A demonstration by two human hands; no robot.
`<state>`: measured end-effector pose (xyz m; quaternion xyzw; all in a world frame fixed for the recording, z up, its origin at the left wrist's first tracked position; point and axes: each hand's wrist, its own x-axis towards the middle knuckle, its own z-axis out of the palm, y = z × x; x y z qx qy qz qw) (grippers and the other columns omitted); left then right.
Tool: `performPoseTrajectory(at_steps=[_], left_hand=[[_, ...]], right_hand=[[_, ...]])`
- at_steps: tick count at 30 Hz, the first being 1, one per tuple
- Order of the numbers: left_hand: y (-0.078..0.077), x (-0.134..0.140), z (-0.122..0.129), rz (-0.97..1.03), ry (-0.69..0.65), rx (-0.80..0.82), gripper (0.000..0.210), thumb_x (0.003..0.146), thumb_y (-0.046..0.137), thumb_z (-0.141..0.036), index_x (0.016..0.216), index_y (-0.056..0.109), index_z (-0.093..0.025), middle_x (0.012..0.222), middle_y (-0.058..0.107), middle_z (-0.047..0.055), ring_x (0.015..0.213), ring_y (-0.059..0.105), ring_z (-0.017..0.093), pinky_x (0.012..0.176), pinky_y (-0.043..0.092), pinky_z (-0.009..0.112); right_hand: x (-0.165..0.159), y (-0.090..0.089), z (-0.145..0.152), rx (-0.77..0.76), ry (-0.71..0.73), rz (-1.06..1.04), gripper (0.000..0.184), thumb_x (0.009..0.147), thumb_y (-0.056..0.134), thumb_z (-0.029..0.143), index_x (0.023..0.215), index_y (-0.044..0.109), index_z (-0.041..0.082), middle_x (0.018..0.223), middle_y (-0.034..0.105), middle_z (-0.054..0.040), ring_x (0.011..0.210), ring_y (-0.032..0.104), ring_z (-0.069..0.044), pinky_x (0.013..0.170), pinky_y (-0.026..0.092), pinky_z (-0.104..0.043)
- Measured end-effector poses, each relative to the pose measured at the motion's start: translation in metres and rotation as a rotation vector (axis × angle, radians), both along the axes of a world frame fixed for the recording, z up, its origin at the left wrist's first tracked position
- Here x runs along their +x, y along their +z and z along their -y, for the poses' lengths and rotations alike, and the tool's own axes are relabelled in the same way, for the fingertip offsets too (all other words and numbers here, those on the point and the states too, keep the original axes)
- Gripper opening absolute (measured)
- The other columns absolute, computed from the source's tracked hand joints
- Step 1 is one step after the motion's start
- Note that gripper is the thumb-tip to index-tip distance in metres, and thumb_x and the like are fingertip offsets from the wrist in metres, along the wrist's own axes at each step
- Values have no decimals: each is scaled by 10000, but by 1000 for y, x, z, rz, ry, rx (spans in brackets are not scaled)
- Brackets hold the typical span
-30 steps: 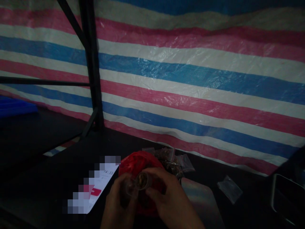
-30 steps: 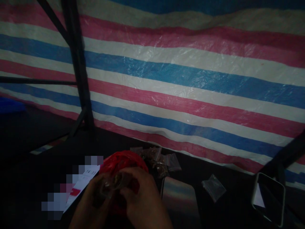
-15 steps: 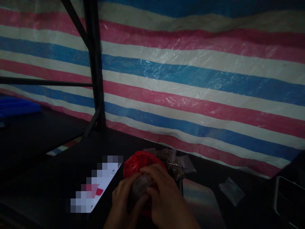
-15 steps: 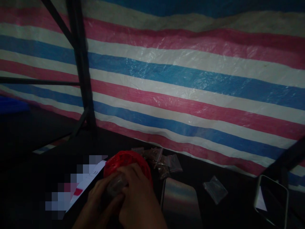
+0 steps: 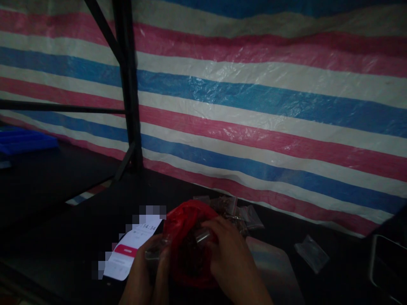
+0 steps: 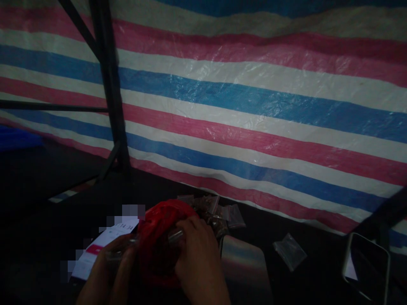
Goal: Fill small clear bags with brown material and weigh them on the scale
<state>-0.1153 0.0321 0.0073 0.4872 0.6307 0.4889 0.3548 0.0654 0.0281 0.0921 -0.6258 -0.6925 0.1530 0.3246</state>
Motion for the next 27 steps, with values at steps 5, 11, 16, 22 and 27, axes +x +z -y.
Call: performPoseTrajectory(at_steps=[5,11,16,22,27], left_hand=[[3,8,-4,-39,-101,22,617,872,512,-711,1218,625,-213,1302,687,165,1261,673,382,1071,562,532],[29,18,-7,205,-179,-152,497,867,575,-689,1071,640,-240,1007,748,61,948,730,303,877,616,413],[32,21,-7,403,-41,-192,480,866,623,-654,1127,641,-251,983,740,22,893,715,270,855,603,416],[19,14,-14,437,-15,-228,632,803,643,-754,1162,657,-234,1006,748,48,936,732,307,804,624,434],[21,11,-15,202,-93,-28,743,720,678,-807,1196,640,-239,1194,754,93,1142,719,350,1005,586,476]], right_hand=[[-12,-31,-16,5,-117,168,486,820,523,-39,1153,764,221,1273,749,-82,1264,610,-329,1123,423,-502],[-18,-36,-20,4,-34,78,478,726,521,-90,989,757,231,1112,785,-41,1162,652,-276,1144,395,-458],[-9,-37,-16,-77,-2,-92,513,653,550,-92,962,764,258,1095,782,-24,1116,668,-275,1001,461,-430],[2,-40,-14,-204,-5,-305,482,710,605,-47,1041,783,255,1153,761,-51,1137,680,-286,1010,474,-442],[14,-34,-14,-213,124,-563,406,773,610,17,1078,763,236,1135,794,-27,1129,719,-252,1029,495,-394]])
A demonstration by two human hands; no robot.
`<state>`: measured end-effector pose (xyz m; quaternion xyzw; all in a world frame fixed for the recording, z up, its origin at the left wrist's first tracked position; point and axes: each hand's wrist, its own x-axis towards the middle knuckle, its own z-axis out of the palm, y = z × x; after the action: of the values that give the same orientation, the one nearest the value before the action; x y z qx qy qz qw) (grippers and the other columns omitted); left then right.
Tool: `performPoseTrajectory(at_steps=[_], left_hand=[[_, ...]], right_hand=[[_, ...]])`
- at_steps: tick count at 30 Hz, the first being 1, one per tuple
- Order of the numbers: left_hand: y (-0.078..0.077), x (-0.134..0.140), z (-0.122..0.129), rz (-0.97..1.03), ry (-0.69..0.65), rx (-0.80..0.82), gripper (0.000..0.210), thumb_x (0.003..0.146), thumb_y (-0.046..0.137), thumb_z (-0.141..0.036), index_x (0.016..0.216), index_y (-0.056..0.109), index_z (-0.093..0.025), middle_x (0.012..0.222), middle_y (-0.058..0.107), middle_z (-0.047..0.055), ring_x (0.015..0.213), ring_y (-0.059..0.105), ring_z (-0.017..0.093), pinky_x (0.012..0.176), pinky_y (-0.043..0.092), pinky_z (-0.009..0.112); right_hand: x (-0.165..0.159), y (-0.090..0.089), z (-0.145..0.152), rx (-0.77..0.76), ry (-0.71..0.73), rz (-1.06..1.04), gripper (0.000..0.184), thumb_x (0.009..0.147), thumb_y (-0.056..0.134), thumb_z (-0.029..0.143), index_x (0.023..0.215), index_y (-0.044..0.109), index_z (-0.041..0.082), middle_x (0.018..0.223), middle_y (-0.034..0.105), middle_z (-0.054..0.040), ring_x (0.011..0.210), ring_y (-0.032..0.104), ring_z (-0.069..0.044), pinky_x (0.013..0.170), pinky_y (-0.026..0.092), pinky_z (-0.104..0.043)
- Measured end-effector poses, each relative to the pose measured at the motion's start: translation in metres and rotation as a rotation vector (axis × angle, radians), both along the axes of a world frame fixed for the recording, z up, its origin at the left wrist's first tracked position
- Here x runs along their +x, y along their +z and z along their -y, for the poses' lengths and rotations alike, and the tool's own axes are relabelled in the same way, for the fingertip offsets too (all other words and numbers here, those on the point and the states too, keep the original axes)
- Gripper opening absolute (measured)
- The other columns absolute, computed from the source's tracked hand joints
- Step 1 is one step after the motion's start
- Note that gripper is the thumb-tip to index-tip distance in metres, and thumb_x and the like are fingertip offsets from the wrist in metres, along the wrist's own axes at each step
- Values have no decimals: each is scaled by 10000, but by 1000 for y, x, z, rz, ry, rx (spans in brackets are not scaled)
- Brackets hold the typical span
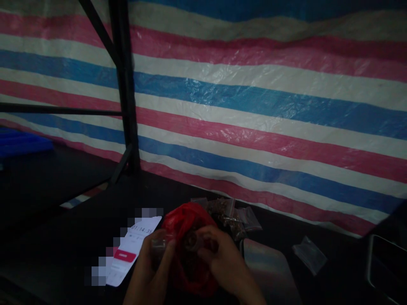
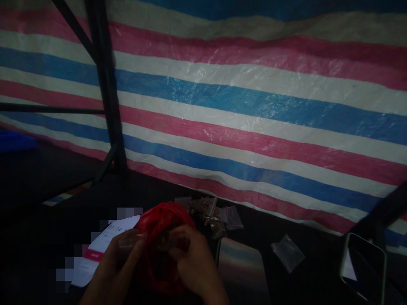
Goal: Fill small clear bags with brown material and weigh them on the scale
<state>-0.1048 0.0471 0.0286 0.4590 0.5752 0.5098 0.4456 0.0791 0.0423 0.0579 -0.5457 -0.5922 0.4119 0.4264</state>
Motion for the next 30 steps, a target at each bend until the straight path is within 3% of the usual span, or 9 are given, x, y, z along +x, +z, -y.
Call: performPoseTrajectory(at_steps=[4,9,13,17,21,23,26,30], left_hand=[[-2,1,-1,-43,-56,49,674,678,733,-714,1144,645,-235,1177,761,118,1131,726,369,1020,579,501],[-7,12,-5,-38,-117,51,546,721,715,-608,1127,644,-250,1177,770,113,1134,726,369,990,584,502],[-9,27,-5,12,-162,49,562,798,663,-590,1223,618,-225,1253,746,132,1161,719,359,1004,573,501],[-12,37,-1,33,-192,63,581,868,647,-572,1321,587,-213,1354,699,147,1252,677,353,1055,546,509],[-17,39,2,23,-160,157,521,914,630,-546,1303,587,-203,1321,664,150,1226,666,338,1072,539,534],[-24,38,0,-62,-120,228,470,928,622,-537,1267,602,-212,1328,603,143,1211,649,330,1078,536,558],[-38,32,-6,-190,47,324,422,885,658,-542,1164,631,-228,1316,497,126,1222,598,345,1044,557,587],[-44,14,-16,-363,265,502,471,828,701,-566,1148,622,-230,1291,476,127,1222,546,364,977,569,576]], right_hand=[[2,18,7,42,-21,-38,398,798,632,44,1107,754,264,1160,787,-7,1169,706,-248,1070,479,-407],[-12,35,14,205,-38,117,488,784,614,-28,1120,772,289,1197,753,-4,1183,688,-218,1100,466,-384],[-16,38,14,367,-31,218,525,836,519,-71,1115,788,282,1191,726,-21,1142,699,-174,1022,517,-298],[-12,38,17,395,-34,265,543,884,492,-55,1156,790,308,1233,712,-17,1161,700,-168,1007,534,-276],[-8,40,17,380,-76,263,510,880,514,-35,1136,791,308,1244,719,-14,1193,695,-187,1033,532,-294],[-5,37,15,363,-126,266,478,877,538,-8,1160,775,295,1255,725,-27,1203,690,-209,1078,517,-336],[-1,25,11,296,-216,304,466,849,563,5,1192,758,253,1260,738,-70,1223,682,-264,1126,491,-424],[-7,10,10,189,-182,342,544,825,660,57,1333,719,243,1447,674,-103,1421,553,-339,1246,355,-545]])
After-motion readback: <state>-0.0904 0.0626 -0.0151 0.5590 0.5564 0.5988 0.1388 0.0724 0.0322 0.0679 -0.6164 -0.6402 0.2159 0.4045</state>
